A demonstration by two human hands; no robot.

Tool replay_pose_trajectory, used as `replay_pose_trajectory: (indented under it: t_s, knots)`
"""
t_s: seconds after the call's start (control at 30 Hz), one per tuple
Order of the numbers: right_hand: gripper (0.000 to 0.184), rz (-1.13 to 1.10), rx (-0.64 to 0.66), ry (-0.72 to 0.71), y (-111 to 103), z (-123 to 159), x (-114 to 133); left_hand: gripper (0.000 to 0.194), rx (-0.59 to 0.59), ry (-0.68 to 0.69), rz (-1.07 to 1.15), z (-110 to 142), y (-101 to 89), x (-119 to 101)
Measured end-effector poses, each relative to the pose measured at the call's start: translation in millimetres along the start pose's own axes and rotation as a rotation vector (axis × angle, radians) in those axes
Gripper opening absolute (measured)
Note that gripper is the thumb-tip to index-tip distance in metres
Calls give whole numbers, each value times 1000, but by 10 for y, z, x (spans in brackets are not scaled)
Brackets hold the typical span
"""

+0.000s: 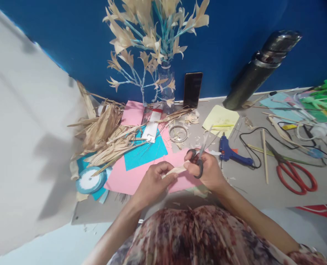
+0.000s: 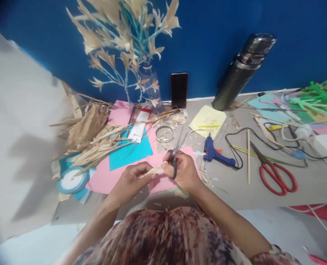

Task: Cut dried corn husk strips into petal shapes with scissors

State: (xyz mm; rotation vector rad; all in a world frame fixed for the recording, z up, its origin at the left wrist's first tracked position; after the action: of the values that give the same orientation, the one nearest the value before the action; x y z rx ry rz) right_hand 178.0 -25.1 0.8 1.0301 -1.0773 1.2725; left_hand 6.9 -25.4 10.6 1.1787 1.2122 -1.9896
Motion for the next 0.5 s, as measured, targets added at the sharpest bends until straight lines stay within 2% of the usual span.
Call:
replay_pose_trajectory:
  t_s: [0.13, 0.23, 0.3, 0.33, 0.4, 0.5]
  knots:
    - [17, -115, -234, -10, -344, -69, -120, 11, -190, 17, -256, 52, -121, 98]
    - [19, -228, -313, -3, -534, -78, -247, 15, -289, -26, -421, 63, -135, 159]
    - [21, -253, -321, 15, -597, -49, -324, 26, -331, 26, -550, 45, -67, 161]
    - [22, -261, -313, 25, -611, -27, -354, 35, -332, 79, -617, 29, -5, 156]
    - [24, -271, -296, 48, -618, 22, -399, 53, -251, 231, -726, -6, 169, 151]
    - [25, -281, -299, 54, -615, 75, -422, 55, -57, 318, -820, -30, 331, 240]
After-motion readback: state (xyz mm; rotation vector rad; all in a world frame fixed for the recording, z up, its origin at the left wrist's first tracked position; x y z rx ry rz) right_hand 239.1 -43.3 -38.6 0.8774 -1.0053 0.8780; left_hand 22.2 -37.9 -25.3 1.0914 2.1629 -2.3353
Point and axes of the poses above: each hand's wrist, its own z-axis away from the middle knuckle, its own y-axis out of the palm, x = y × z, the point moved 5 cm from there along -z, towards the middle knuckle, and after that the axes turned 1 degree about y, right-handed, at the moved point
